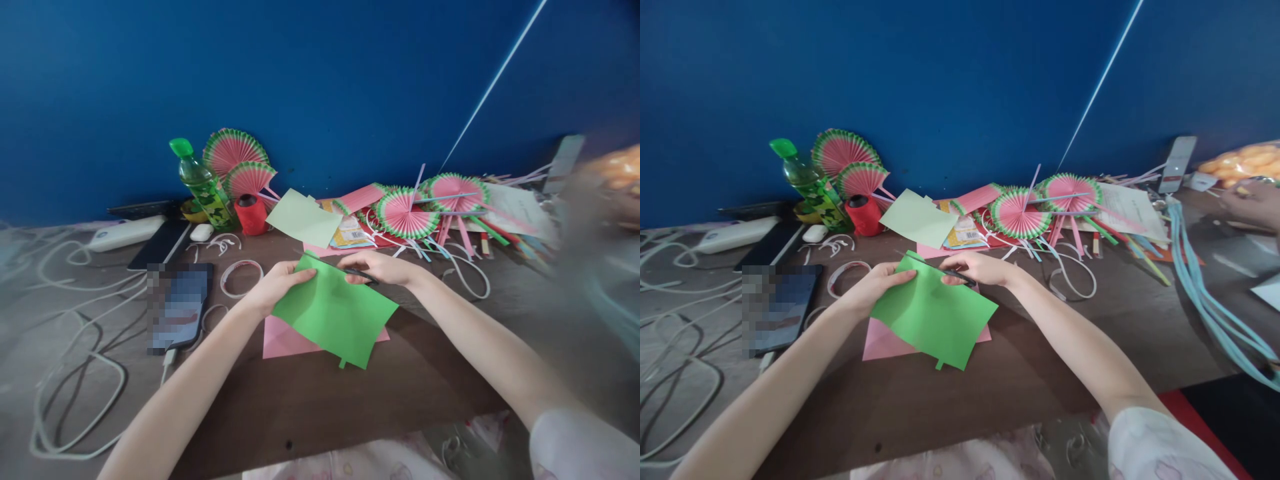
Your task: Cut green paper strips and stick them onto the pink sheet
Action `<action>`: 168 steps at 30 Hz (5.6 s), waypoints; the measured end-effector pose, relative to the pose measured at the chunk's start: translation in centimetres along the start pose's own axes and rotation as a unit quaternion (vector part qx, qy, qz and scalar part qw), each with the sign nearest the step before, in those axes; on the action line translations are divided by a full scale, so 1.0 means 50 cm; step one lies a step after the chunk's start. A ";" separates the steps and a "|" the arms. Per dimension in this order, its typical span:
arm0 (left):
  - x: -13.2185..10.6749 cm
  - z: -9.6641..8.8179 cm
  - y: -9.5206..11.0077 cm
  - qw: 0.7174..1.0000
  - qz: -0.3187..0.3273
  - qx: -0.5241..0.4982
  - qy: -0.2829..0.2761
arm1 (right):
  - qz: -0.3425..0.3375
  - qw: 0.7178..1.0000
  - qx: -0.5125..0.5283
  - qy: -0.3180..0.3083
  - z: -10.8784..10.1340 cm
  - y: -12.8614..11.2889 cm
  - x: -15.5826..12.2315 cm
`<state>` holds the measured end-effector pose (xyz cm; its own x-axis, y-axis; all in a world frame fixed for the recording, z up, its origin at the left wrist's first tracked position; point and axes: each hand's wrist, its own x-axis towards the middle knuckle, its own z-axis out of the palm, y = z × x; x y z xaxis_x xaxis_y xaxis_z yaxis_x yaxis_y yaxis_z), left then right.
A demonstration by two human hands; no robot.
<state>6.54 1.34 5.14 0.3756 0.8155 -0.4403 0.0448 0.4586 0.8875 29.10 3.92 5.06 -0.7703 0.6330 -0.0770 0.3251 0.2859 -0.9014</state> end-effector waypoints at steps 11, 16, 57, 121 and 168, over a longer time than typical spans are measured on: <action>0.009 -0.059 0.019 0.995 0.043 0.011 0.092 | 0.047 0.996 0.063 0.038 -0.021 0.009 -0.016; 0.013 -0.104 0.031 0.984 0.098 -0.038 0.143 | 0.067 0.996 0.063 -0.005 -0.039 -0.001 -0.033; -0.011 -0.173 0.065 0.959 0.173 -0.063 0.217 | 0.157 0.976 -0.037 -0.149 -0.045 0.019 -0.030; -0.003 -0.140 0.053 0.972 0.141 -0.066 0.175 | 0.119 0.979 0.018 -0.164 -0.035 0.007 -0.033; 0.018 -0.147 0.054 0.911 0.208 -0.177 0.309 | 0.034 0.992 0.094 -0.071 0.001 0.014 -0.009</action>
<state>0.20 5.88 6.16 -0.3050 0.9380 -0.1649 -0.3250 0.0603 0.9438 29.64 3.78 4.43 -0.8241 0.5346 -0.1871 0.2809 0.0988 -0.9546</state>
